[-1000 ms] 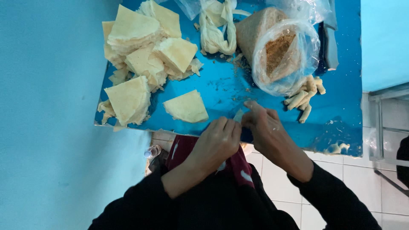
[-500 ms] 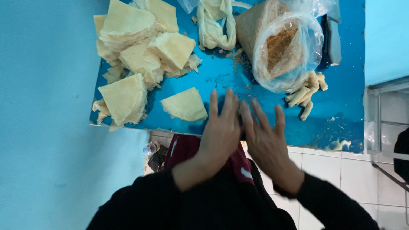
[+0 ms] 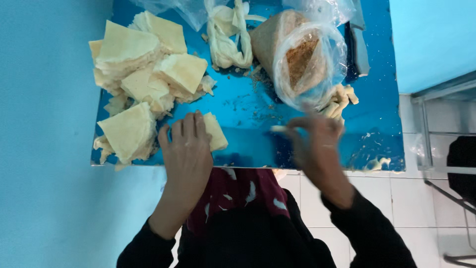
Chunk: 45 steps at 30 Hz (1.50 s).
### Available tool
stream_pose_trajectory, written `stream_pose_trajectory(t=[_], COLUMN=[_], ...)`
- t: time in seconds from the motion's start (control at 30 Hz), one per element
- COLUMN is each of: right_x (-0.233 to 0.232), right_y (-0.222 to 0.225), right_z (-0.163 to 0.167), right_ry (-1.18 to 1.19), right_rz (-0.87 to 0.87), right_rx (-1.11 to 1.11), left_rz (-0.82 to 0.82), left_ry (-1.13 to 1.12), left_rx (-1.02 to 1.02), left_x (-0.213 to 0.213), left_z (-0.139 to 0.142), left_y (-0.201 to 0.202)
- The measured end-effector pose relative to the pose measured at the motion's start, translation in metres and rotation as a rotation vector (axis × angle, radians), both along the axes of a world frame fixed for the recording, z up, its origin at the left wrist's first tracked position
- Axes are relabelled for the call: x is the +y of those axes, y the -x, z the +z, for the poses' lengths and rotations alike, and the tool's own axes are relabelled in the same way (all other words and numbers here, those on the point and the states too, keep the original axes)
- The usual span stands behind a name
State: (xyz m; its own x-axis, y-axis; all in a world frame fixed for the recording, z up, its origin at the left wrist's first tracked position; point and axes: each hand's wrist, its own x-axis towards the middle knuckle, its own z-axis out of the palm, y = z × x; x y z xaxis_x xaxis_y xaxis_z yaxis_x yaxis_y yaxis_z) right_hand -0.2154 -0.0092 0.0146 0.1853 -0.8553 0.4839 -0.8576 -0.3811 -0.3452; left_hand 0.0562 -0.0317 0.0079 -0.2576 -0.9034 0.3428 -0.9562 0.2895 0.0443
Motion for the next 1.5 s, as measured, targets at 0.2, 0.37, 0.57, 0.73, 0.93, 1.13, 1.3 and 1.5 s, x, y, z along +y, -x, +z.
stream_pose_trajectory(t=[0.2, 0.37, 0.57, 0.73, 0.93, 1.13, 1.3, 1.5], right_x=[-0.010, -0.025, -0.005, -0.001, 0.006, -0.063, -0.076, -0.028], right_y=[0.073, 0.059, -0.009, -0.017, 0.043, 0.012, 0.005, -0.002], right_z=[0.014, 0.042, 0.076, 0.105, 0.076, 0.040, 0.080, 0.077], right_ry=[0.017, 0.045, -0.209, -0.791, -0.926, -0.232, -0.132, -1.046], right_rz=[-0.322, -0.229, 0.454, 0.151, 0.195, 0.316, 0.336, 0.238], right_rx=[-0.024, 0.068, -0.073, -0.254, 0.164, 0.392, 0.140, 0.460], left_rz=[-0.060, -0.176, -0.384, -0.452, -0.129, -0.117, -0.106, 0.280], left_ry=[-0.117, -0.116, -0.293, -0.461, -0.806, -0.776, -0.617, -0.629], left_rx=[0.115, 0.419, 0.833, 1.171, 1.201, 1.244, 1.374, 1.287], left_x=[-0.019, -0.024, 0.009, 0.033, 0.066, 0.067, 0.078, 0.091], left_z=[0.003, 0.008, 0.028, 0.036, 0.037, 0.031, 0.028, 0.023], left_y=[-0.007, -0.014, 0.022, 0.046, -0.014, -0.018, -0.037, -0.074])
